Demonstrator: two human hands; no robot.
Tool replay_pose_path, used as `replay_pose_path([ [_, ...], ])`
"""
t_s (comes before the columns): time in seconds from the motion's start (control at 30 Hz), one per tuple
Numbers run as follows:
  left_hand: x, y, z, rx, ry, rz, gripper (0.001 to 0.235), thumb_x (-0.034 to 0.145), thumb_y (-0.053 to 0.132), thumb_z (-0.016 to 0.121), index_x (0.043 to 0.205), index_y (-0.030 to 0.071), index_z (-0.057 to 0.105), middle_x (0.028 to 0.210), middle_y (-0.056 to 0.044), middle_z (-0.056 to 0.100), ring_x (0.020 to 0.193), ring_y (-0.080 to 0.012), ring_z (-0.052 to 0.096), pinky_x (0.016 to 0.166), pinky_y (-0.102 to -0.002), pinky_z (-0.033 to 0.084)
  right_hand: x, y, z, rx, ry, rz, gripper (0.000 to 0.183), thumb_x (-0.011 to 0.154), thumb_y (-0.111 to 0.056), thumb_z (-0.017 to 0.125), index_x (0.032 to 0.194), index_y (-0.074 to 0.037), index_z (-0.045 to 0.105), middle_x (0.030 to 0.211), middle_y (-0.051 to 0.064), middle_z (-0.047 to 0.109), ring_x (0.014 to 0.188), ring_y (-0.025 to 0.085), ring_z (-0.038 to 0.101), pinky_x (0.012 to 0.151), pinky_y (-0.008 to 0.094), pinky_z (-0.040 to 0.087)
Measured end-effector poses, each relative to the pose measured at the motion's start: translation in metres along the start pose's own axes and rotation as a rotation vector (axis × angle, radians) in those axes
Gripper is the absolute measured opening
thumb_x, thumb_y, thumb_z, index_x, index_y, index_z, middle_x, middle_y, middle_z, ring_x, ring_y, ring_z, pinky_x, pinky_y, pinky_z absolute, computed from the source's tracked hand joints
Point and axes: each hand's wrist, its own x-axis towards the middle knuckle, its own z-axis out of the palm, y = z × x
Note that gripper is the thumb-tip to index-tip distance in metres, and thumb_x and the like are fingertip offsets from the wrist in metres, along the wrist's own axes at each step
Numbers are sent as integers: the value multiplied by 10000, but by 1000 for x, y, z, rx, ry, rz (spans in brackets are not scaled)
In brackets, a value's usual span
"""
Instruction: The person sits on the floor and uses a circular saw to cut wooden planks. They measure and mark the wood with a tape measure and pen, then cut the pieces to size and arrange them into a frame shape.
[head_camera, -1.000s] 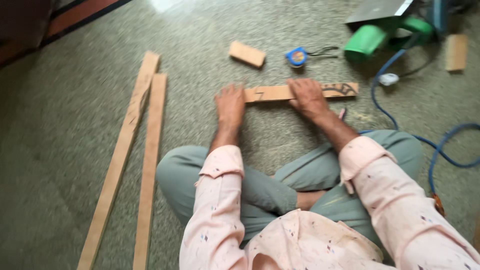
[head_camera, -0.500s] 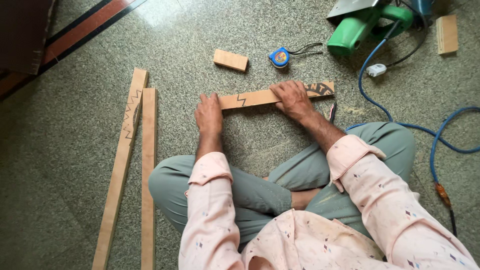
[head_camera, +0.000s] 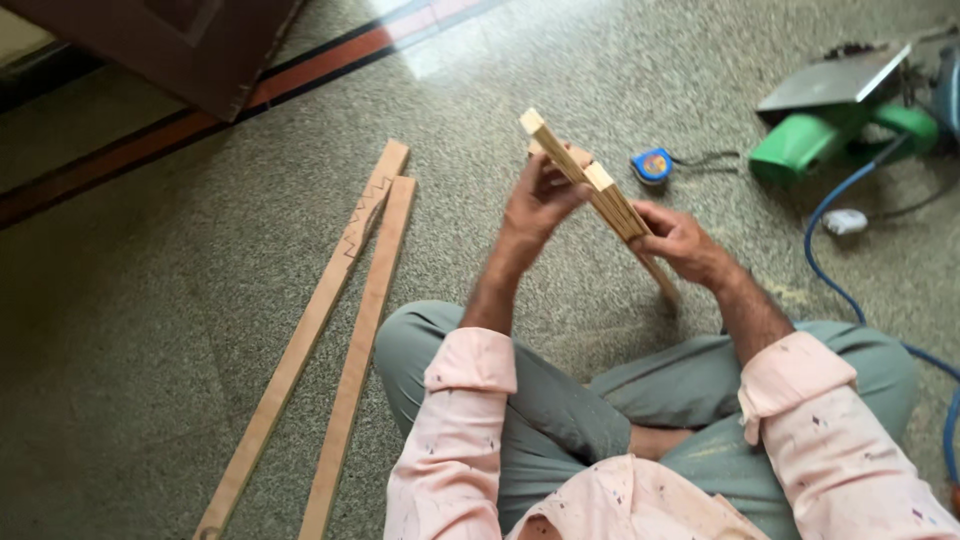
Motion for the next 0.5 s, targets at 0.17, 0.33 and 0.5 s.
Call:
replay_pose_path([
  [0.17, -2, 13, 12, 9, 18, 113, 812, 949, 320, 758, 1609, 100, 340, 1290, -151, 667, 1254, -282, 662, 1099, -469, 577, 1, 13, 12, 103, 18, -52, 613, 852, -313, 759, 1388, -68, 591, 1221, 33, 679, 1164, 164, 627, 1038, 365, 502],
  [0.33, -6, 26, 7, 397, -5, 484, 780, 999, 250, 721, 1662, 215, 312, 1435, -134, 561, 1283, -284, 615, 1105, -479, 593, -2, 29, -9, 267, 181, -176, 506, 951, -366, 745, 1330, -60, 609, 1228, 56, 660, 1139, 189, 626, 1037, 412, 528],
  [0.5, -1, 21, 1, 317, 84, 435, 601, 1012, 255, 699, 1541, 239, 414, 1407, -103, 540, 1257, -242, 640, 963, -411, 629, -19, 45, -31, 371, 306, -92, 495, 939, -341, 722, 1330, -63, 600, 1216, 82, 680, 1107, 209, 644, 1001, 429, 549],
])
